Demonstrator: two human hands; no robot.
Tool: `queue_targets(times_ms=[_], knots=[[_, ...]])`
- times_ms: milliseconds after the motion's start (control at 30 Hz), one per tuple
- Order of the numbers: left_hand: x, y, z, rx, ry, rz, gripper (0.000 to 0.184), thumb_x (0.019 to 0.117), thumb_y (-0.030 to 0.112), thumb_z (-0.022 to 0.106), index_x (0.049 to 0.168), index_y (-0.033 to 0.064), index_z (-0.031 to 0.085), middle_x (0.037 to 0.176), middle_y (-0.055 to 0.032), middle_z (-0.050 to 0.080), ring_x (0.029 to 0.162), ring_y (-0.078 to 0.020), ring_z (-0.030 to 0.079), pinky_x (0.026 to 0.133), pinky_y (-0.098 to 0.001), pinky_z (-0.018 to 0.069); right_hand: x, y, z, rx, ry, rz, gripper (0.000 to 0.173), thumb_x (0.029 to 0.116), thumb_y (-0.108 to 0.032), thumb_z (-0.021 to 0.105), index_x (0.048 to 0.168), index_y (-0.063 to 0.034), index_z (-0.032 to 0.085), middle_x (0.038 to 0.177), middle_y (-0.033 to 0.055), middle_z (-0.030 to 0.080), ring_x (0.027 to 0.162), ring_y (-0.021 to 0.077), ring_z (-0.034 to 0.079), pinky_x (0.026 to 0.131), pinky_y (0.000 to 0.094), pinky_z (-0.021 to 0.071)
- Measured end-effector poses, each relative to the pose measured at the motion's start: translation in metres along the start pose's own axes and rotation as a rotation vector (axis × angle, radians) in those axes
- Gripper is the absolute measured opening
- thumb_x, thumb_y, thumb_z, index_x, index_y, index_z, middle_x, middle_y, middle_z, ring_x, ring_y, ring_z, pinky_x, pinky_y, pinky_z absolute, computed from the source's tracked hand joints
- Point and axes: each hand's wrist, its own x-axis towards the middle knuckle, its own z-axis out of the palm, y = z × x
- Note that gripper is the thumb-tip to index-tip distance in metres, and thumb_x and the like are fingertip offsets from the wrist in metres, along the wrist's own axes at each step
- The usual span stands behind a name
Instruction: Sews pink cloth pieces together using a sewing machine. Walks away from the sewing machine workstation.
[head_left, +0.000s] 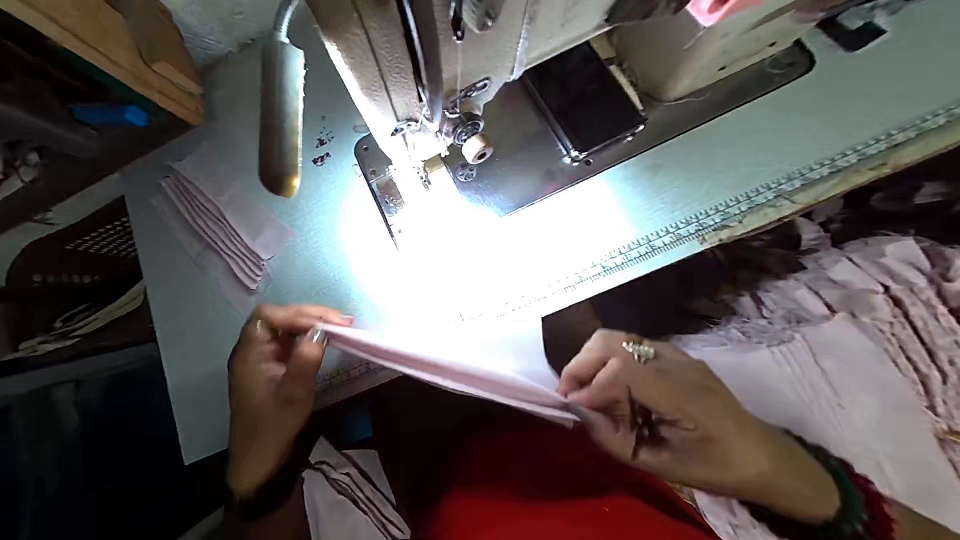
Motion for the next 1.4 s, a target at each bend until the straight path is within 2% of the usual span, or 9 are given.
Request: queue_targets(times_ms=[100,200,300,400,567,700,833,1033,1400], knots=[[0.058,-0.002,0.006,0.134,-0.169,-0.001,0.005,0.0949,0.012,0.060,0.099,0.0129,0.057,0.087,0.0069,0.065,0.074,0.0015,0.061,0.065,-0.0168,0.0514,-0.007,0.006,0.030,0.101,0.063,0.137,0.011,0.0916,-0.018,0.067,0.102,-0.0132,0.067,0.093,-0.0044,0.069,0.082,-0.0048,0.062,0.070,0.0093,0.0512],[0.121,-0.026,0.040,0.160,-0.381,0.070,0.004,0.0918,0.007,0.059,0.089,0.0040,0.059,0.082,-0.0010,0.059,0.070,-0.0031,0.055,0.063,-0.0194,0.0468,-0.008,0.025,0.049,0.039,0.105,0.246,0.021,0.0935,-0.018,0.064,0.111,-0.0113,0.073,0.099,-0.0031,0.073,0.084,-0.0042,0.064,0.075,0.0122,0.0535],[0.150,-0.038,0.068,0.391,-0.465,0.090,0.013,0.0936,0.019,0.060,0.092,0.0076,0.065,0.084,-0.0031,0.065,0.081,-0.0129,0.063,0.074,-0.0373,0.0496,-0.006,0.033,0.058,0.036,0.147,0.295,0.026,0.0936,-0.016,0.062,0.115,-0.0117,0.075,0.105,-0.0025,0.075,0.089,-0.0026,0.066,0.079,0.0149,0.0556],[0.148,-0.043,0.086,0.541,-0.349,0.108,0.019,0.0930,0.023,0.060,0.102,0.0098,0.070,0.108,-0.0134,0.059,0.113,-0.0325,0.054,0.092,-0.0568,0.0363,-0.005,0.033,0.059,0.044,0.146,0.306,0.028,0.0940,-0.017,0.061,0.118,-0.0120,0.075,0.106,-0.0031,0.075,0.089,-0.0027,0.066,0.079,0.0148,0.0553],[0.109,-0.029,0.092,0.624,-0.200,0.296,0.012,0.0967,0.015,0.064,0.102,0.0090,0.073,0.103,-0.0103,0.067,0.104,-0.0291,0.061,0.086,-0.0544,0.0408,-0.006,0.032,0.059,0.025,0.125,0.295,0.035,0.0938,-0.017,0.060,0.126,-0.0116,0.072,0.105,-0.0026,0.074,0.087,-0.0036,0.065,0.078,0.0132,0.0541],[0.073,-0.017,0.092,0.833,-0.398,0.283,0.034,0.0989,0.039,0.061,0.127,0.0239,0.072,0.150,-0.0037,0.054,0.141,-0.0289,0.045,0.105,-0.0635,0.0321,-0.010,0.027,0.059,-0.005,0.086,0.266,0.040,0.0935,-0.018,0.060,0.132,-0.0124,0.070,0.102,-0.0030,0.073,0.084,-0.0035,0.063,0.077,0.0128,0.0533],[0.071,-0.036,0.088,0.807,-0.399,0.308,0.051,0.1007,0.046,0.053,0.147,0.0254,0.057,0.155,0.0022,0.051,0.151,-0.0274,0.034,0.113,-0.0693,0.0187,-0.011,0.028,0.062,0.005,0.066,0.263,0.042,0.0935,-0.019,0.060,0.134,-0.0126,0.069,0.103,-0.0029,0.074,0.082,-0.0035,0.063,0.076,0.0127,0.0529],[0.092,-0.046,0.080,0.819,-0.425,0.278,0.062,0.0932,0.068,0.050,0.145,0.0344,0.059,0.155,-0.0024,0.049,0.148,-0.0311,0.033,0.112,-0.0696,0.0163,-0.006,0.034,0.064,-0.015,0.068,0.247,0.042,0.0943,-0.020,0.058,0.134,-0.0120,0.068,0.103,-0.0012,0.074,0.084,-0.0020,0.064,0.077,0.0140,0.0539],[0.110,-0.052,0.076,0.785,-0.429,0.243,0.062,0.0871,0.070,0.056,0.141,0.0399,0.062,0.161,0.0013,0.041,0.152,-0.0292,0.026,0.113,-0.0681,0.0142,0.004,0.035,0.060,-0.042,0.099,0.264,0.036,0.0962,-0.022,0.058,0.128,-0.0121,0.072,0.092,-0.0032,0.073,0.077,-0.0045,0.061,0.071,0.0109,0.0506]])
